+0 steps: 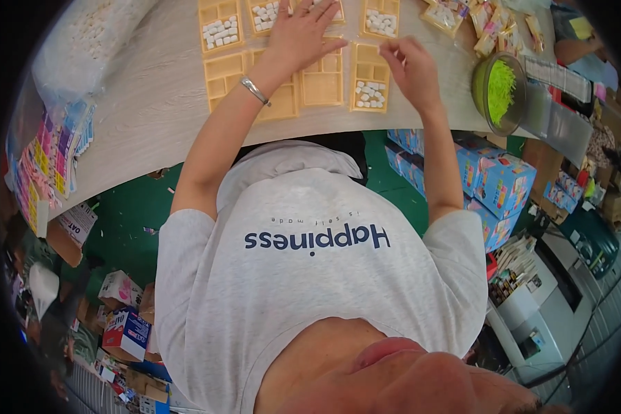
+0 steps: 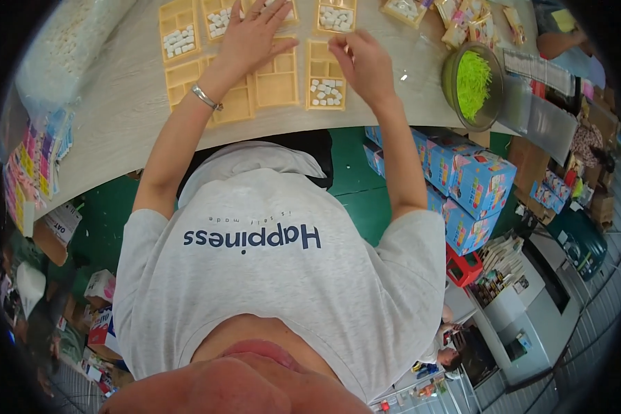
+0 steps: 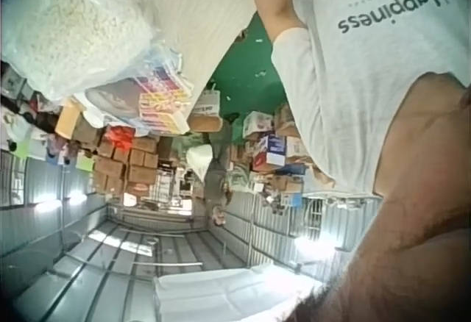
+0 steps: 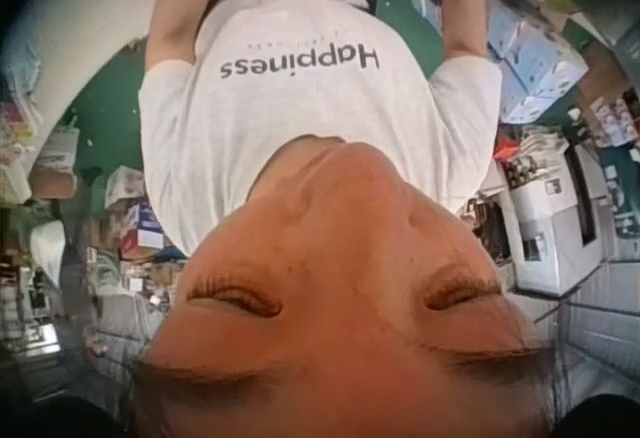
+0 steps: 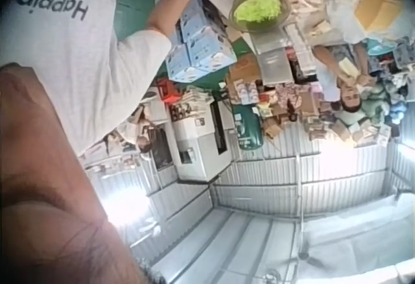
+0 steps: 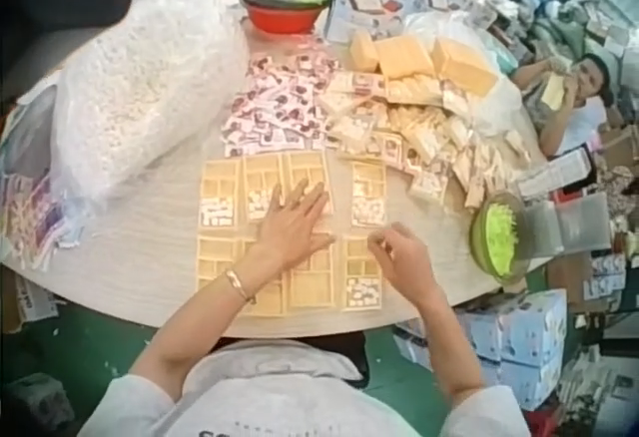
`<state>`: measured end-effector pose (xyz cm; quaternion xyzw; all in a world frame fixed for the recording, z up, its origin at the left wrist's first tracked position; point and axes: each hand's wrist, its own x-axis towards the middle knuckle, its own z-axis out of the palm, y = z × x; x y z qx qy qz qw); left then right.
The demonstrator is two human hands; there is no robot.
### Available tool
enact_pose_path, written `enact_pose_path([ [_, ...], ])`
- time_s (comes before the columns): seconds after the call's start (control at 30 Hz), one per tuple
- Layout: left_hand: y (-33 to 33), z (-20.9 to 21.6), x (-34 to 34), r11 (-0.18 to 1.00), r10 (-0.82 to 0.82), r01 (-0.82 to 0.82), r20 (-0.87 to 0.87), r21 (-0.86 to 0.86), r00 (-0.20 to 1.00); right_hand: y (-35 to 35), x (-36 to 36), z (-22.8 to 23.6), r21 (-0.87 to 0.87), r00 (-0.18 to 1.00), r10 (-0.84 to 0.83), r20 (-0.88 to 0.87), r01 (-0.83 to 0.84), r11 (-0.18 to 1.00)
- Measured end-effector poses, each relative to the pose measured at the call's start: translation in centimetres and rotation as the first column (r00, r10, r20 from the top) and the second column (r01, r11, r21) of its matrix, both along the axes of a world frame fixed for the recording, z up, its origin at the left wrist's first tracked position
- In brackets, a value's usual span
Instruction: Sort small white items into plastic containers and apply adhesive seals.
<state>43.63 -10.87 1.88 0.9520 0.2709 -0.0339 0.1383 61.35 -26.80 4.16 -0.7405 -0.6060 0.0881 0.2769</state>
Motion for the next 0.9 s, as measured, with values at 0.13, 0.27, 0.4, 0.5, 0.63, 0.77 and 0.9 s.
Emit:
enact_pose_path([
  [0.13, -1.3, -0.1, -0.1, 0.999, 0.029, -0.026, 0.054, -0.043, 0.998, -5.3, -2.5, -0.5, -0.124, 0.965, -0.04, -0.26, 0.008, 0.992],
  [0.27, -6.0, -2.4, -2.4, 0.975, -0.107, -0.013, 0.525, 0.22, 0.844, -7.3, -4.6, -1.6, -0.035, 0.992, 0.119, -0.03, -0.12, 0.992],
  [0.4, -10.6, -1.7, -4.6, 0.973, -0.188, 0.154, 0.204, 0.17, 0.961, -8.0, -4.2, -1.0, -0.037, 0.995, 0.061, -0.074, -0.064, 0.997],
  [0.5, -12.5, -1.7, -4.5, 0.98, -0.197, 0.184, 0.231, 0.075, 0.953, -9.4, -3.8, -0.7, -0.086, 0.913, -0.291, -0.286, 0.278, 0.957],
  [0.63, -13.1, -2.5, -2.8, 0.971, -0.227, 0.239, 0.314, -0.001, 0.922, -11.1, -3.4, -4.4, 0.024, 0.975, -0.204, -0.087, 0.207, 0.978],
  [0.77, -13.2, -2.8, -2.3, 0.98, -0.197, 0.19, 0.237, 0.053, 0.951, -10.7, -2.9, -4.8, 0.096, 0.967, -0.238, -0.085, 0.246, 0.964],
  [0.9, -13.0, -4.2, -2.9, 0.978, -0.206, 0.203, 0.259, 0.036, 0.944, -3.7, -3.5, 0.6, 0.3, 0.958, -0.287, -0.03, 0.282, 0.911],
])
